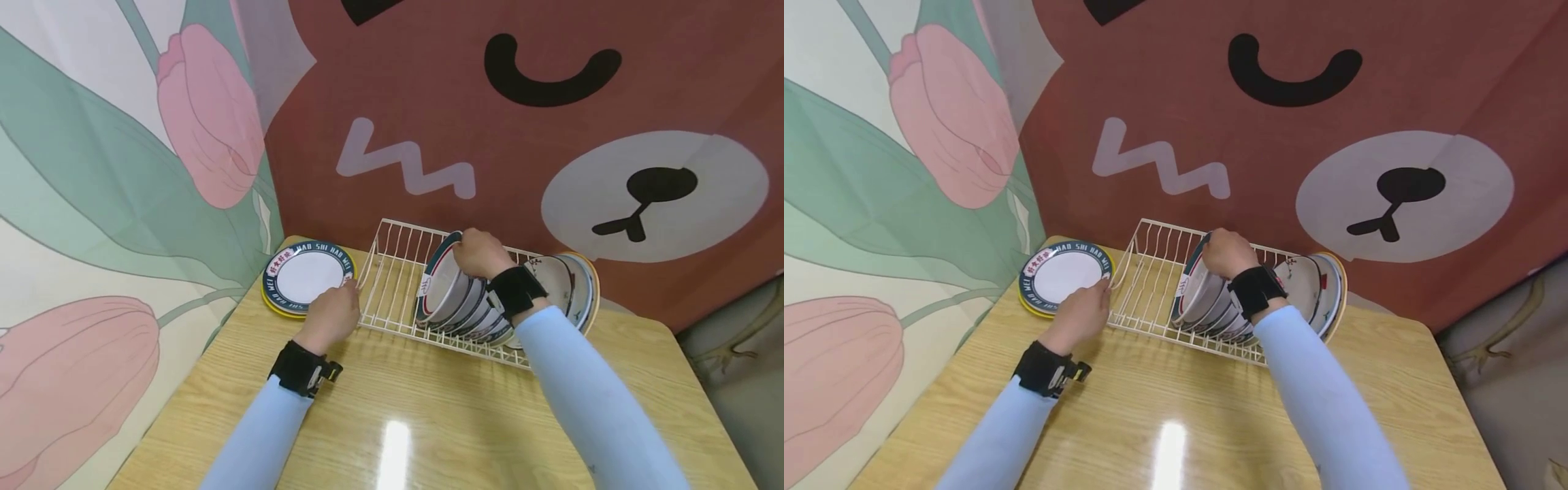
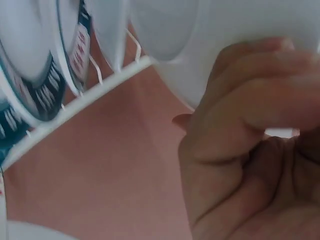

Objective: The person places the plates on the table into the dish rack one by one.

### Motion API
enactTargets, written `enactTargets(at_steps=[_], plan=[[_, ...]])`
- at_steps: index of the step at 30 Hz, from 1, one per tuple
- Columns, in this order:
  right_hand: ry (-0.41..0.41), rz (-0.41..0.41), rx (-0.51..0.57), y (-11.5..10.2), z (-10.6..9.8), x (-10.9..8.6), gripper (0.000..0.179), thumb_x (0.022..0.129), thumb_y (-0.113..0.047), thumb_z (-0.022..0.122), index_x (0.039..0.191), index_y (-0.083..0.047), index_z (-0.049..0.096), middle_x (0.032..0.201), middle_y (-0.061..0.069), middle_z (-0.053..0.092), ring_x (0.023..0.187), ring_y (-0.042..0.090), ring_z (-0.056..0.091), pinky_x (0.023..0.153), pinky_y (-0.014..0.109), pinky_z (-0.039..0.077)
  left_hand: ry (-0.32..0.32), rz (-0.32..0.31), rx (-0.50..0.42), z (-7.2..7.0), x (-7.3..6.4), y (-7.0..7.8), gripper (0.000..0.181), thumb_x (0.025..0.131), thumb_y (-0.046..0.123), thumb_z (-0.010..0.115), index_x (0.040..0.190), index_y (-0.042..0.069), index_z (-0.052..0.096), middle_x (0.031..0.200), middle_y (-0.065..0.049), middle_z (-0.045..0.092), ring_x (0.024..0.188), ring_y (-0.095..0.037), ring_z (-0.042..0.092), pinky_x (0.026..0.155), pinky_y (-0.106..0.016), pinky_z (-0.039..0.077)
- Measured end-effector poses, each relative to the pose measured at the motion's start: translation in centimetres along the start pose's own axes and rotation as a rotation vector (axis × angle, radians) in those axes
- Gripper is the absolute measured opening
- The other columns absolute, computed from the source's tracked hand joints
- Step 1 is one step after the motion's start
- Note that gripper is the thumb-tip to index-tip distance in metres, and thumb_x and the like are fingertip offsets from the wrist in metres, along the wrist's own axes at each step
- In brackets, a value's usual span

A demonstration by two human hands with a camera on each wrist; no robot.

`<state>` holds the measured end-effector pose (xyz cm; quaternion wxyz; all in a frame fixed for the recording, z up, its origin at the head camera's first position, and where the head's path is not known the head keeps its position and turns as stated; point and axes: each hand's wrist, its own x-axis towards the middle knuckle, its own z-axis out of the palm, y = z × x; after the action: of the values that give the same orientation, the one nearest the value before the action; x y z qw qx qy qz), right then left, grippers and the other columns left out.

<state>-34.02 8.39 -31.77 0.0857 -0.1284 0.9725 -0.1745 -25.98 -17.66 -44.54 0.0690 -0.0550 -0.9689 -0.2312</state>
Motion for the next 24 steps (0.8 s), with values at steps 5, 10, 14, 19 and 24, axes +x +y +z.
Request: enactTargets(at_steps=[5,10,14,19,24], plan=[[-0.025,0.034,0.045,0.3,1.2,0.3,0.032,0.101,-0.021,0.034,0.103,0.002,0.056,0.068,0.012,0.052,0.046,0.022,0.048,0.041,0.031,0.037,-0.003,-0.001,-0.001,0.1,0.0,0.0,0.039,0.104,0.021,0.034,0.124,-0.001,0.058,0.093,-0.02,0.07,0.072,-0.032,0.064,0.06,-0.048,0.054],[0.005,0.032,0.032,0.4,1.5,-0.1,0.029,0.099,-0.019,0.036,0.094,0.001,0.057,0.065,0.01,0.053,0.047,0.022,0.05,0.04,0.03,0.038,0.006,0.012,0.012,0.0,0.0,-0.1,0.038,0.104,0.022,0.034,0.121,-0.001,0.059,0.088,-0.019,0.07,0.069,-0.032,0.063,0.057,-0.047,0.053],[0.004,0.003,0.038,0.3,1.8,-0.3,0.032,0.099,-0.018,0.035,0.088,0.001,0.058,0.059,0.009,0.056,0.046,0.022,0.054,0.041,0.03,0.042,0.005,0.012,0.013,-0.2,0.0,-0.2,0.039,0.104,0.023,0.033,0.122,-0.002,0.058,0.087,-0.019,0.069,0.068,-0.03,0.063,0.056,-0.046,0.053],[0.024,-0.003,0.034,0.1,2.3,-0.1,0.035,0.101,-0.021,0.035,0.11,0.007,0.054,0.062,0.009,0.059,0.046,0.021,0.058,0.042,0.031,0.045,-0.013,0.003,0.0,-0.1,0.1,-0.3,0.041,0.104,0.023,0.033,0.125,-0.002,0.057,0.089,-0.019,0.069,0.067,-0.027,0.062,0.057,-0.045,0.053],[0.035,0.003,0.042,-0.1,2.6,-0.1,0.05,0.103,-0.027,0.029,0.137,0.009,0.038,0.064,0.009,0.06,0.046,0.021,0.058,0.046,0.032,0.046,-0.014,0.003,-0.013,0.2,0.1,-0.2,0.038,0.104,0.022,0.036,0.124,-0.001,0.057,0.085,-0.017,0.069,0.063,-0.025,0.06,0.055,-0.042,0.052]])
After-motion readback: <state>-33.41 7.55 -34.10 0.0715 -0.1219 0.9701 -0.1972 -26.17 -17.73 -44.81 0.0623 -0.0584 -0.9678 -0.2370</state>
